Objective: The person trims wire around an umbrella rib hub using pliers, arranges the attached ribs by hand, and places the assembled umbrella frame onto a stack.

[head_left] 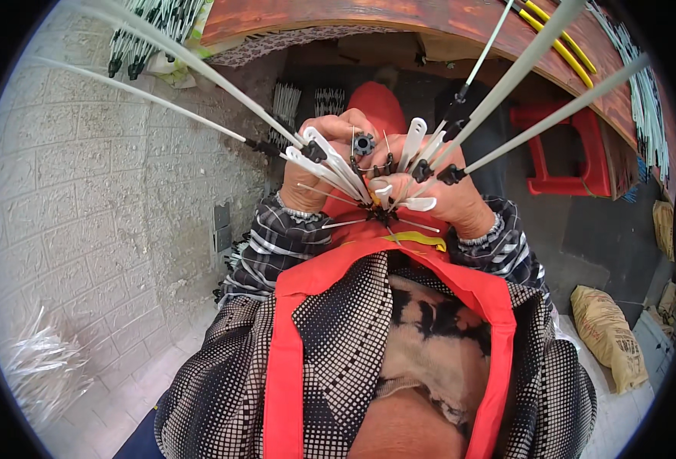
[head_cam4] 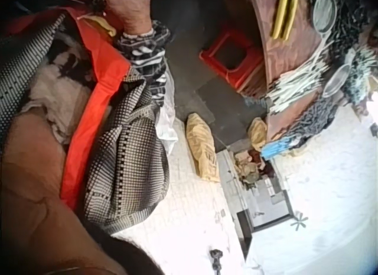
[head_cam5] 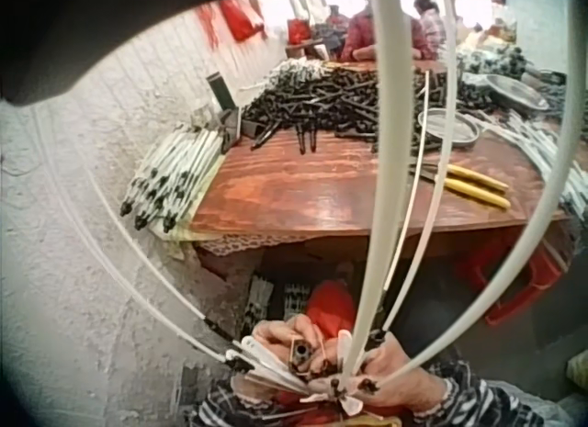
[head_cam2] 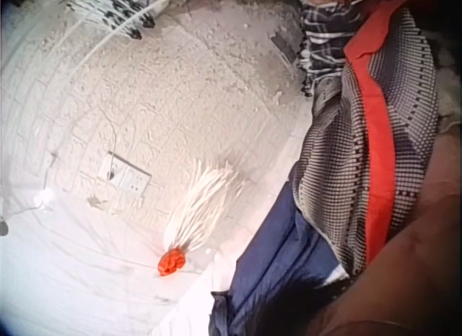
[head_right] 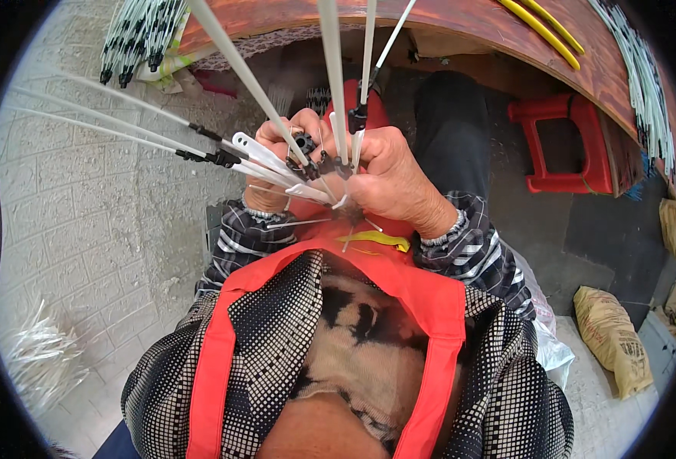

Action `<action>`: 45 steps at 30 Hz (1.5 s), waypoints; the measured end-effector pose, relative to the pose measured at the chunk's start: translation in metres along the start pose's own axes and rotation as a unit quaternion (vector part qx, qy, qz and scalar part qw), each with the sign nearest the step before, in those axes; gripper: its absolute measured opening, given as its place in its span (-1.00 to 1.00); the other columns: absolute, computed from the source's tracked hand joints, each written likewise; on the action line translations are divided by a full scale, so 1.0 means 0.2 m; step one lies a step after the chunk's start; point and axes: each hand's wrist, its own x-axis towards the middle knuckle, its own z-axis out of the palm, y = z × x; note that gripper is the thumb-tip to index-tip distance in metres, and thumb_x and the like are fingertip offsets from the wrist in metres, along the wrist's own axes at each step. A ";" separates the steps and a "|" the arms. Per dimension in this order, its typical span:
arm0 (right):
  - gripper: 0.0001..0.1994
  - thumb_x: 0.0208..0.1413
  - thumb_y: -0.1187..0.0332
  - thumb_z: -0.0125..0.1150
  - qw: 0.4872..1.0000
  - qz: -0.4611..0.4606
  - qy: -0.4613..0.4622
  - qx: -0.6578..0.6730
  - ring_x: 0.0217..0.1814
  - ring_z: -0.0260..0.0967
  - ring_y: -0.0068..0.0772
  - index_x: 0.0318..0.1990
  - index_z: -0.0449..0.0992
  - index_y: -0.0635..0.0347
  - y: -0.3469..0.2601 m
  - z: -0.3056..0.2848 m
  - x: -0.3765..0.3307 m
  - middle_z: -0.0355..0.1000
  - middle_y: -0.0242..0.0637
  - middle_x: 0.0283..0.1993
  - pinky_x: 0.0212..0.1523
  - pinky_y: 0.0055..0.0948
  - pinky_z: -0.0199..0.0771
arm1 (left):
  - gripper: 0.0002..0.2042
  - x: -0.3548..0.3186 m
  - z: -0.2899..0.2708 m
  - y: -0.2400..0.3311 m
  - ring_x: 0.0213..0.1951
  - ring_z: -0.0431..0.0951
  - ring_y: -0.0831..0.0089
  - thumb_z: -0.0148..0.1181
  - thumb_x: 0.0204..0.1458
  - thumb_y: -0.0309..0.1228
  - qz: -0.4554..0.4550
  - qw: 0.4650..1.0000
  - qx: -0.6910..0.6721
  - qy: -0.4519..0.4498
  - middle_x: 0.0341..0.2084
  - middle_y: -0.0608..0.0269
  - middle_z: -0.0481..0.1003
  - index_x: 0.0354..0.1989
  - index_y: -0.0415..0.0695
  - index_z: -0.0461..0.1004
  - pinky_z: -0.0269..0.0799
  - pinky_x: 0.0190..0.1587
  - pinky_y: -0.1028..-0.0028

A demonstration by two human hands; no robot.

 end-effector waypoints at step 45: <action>-0.74 -0.13 0.47 0.46 0.995 -0.015 0.063 0.076 -0.39 0.37 -0.57 -0.29 0.51 0.34 -0.03 0.06 0.02 0.43 -0.35 -0.39 -0.42 -0.50 0.36 | -0.76 -0.04 0.12 0.07 -0.25 0.48 0.27 0.27 -0.04 -0.39 -0.070 0.995 0.023 0.068 -0.33 0.01 0.44 -0.18 -0.19 0.57 0.47 -0.16 0.41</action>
